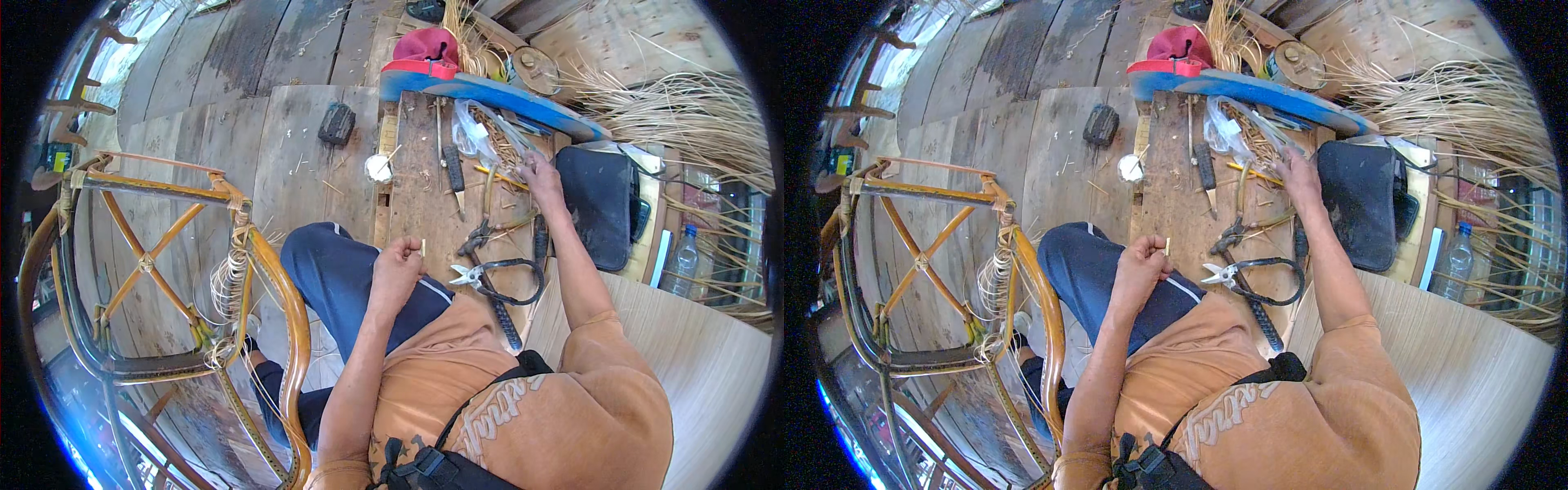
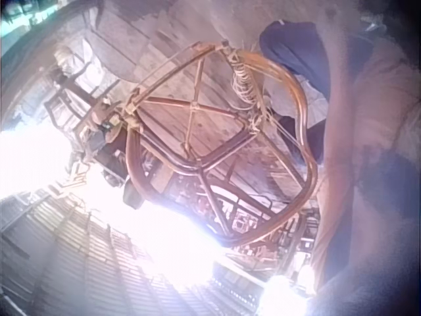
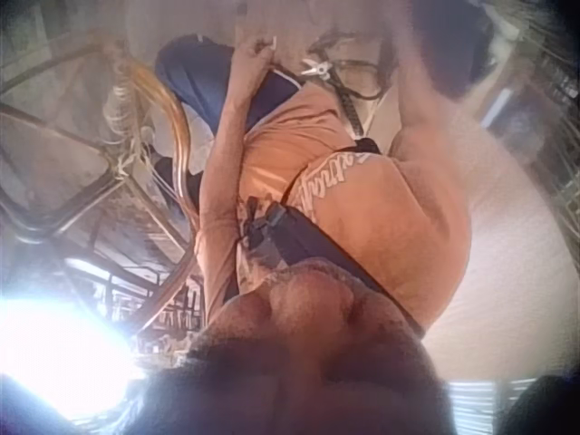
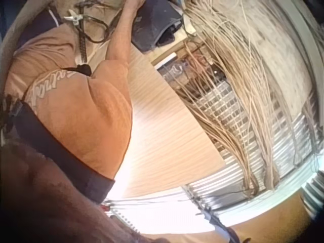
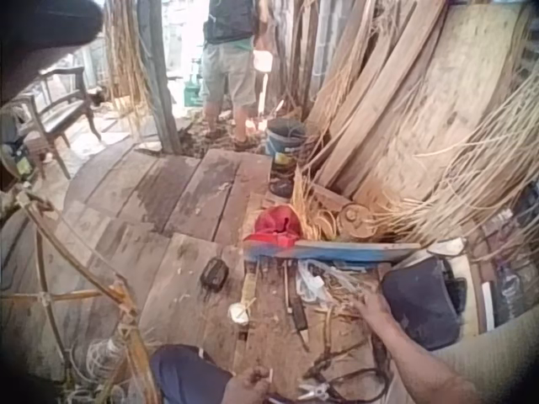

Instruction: Weaving rattan strips into the seat and frame of a bamboo or rattan chair.

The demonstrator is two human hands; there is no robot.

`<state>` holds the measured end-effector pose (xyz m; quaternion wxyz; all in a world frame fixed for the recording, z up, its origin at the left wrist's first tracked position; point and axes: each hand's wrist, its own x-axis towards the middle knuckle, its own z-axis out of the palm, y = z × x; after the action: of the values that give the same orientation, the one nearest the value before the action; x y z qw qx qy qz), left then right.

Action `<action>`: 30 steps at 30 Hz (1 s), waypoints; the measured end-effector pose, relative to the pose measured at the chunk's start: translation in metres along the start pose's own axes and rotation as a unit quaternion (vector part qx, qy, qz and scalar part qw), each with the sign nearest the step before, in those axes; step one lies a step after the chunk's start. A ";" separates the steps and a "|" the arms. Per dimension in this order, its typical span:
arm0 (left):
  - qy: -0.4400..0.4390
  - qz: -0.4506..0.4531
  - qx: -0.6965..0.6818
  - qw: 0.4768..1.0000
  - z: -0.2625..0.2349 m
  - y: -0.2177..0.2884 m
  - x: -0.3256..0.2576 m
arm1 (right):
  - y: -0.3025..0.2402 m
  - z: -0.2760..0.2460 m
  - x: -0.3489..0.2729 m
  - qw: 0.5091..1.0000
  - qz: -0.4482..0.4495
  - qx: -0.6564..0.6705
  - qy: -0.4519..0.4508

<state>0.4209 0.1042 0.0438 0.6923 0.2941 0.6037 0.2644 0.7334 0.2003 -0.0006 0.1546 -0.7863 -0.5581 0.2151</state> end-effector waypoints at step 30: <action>-0.018 -0.013 -0.016 1.000 -0.004 0.003 0.000 | 0.001 0.015 0.029 0.984 -0.155 -0.059 0.063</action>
<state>0.4167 0.1066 0.0459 0.7108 0.2797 0.5911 0.2592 0.7346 0.2273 -0.0183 0.1748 -0.7098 -0.6742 0.1050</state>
